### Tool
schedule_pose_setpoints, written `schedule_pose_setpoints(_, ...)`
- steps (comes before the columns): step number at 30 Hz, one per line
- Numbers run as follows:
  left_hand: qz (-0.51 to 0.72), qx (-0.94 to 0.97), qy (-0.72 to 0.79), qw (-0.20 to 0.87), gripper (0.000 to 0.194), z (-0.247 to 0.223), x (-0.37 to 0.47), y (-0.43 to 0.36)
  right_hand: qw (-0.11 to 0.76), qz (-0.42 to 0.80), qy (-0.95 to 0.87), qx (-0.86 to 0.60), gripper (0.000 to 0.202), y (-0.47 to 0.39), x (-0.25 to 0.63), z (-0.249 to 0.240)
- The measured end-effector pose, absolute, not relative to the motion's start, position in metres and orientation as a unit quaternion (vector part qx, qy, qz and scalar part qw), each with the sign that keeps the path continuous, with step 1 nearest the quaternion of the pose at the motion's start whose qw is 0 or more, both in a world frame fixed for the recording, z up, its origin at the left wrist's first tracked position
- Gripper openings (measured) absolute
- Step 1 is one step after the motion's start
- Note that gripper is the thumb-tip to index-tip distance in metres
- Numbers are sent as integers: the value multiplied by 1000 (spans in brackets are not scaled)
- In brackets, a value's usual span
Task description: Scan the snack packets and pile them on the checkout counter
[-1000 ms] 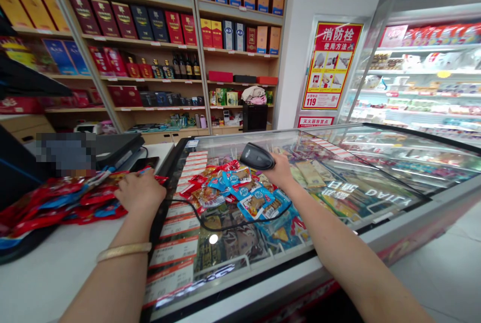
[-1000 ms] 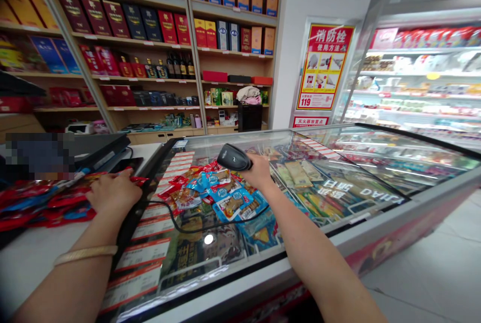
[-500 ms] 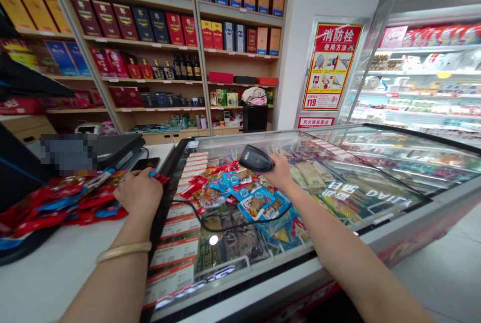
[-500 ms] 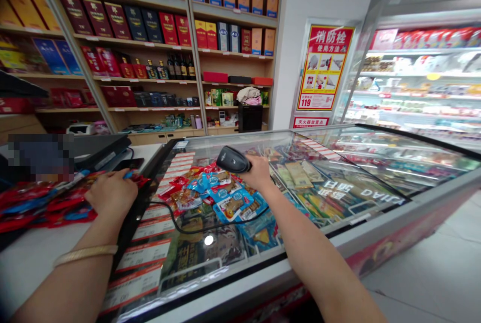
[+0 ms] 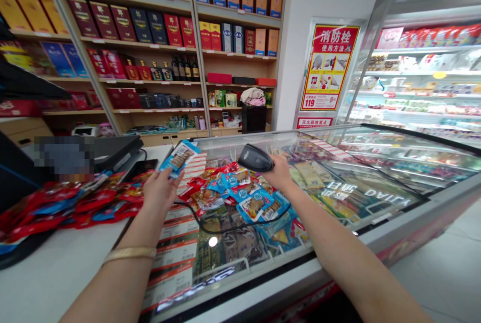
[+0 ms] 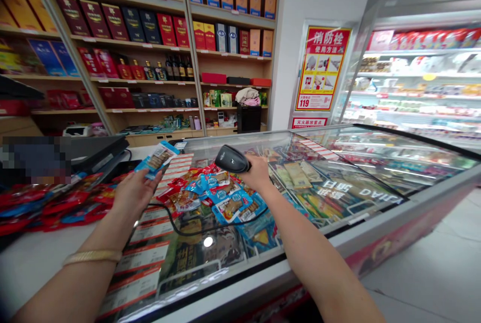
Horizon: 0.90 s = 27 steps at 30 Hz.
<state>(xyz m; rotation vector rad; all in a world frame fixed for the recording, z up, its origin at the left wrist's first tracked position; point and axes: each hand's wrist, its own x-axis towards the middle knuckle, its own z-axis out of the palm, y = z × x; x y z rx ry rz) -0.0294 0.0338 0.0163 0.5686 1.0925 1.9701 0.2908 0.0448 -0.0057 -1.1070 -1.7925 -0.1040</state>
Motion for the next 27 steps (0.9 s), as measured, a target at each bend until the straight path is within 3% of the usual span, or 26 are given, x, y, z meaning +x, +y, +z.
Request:
schedule_pose_setpoints(10, 738, 367, 419, 382, 40, 1, 18, 24, 455, -21, -762, -460, 17, 37, 281, -3)
schedule_pose_setpoints(27, 709, 425, 440, 351, 37, -5, 32, 19, 454, -21, -753, -476, 16, 38, 282, -2)
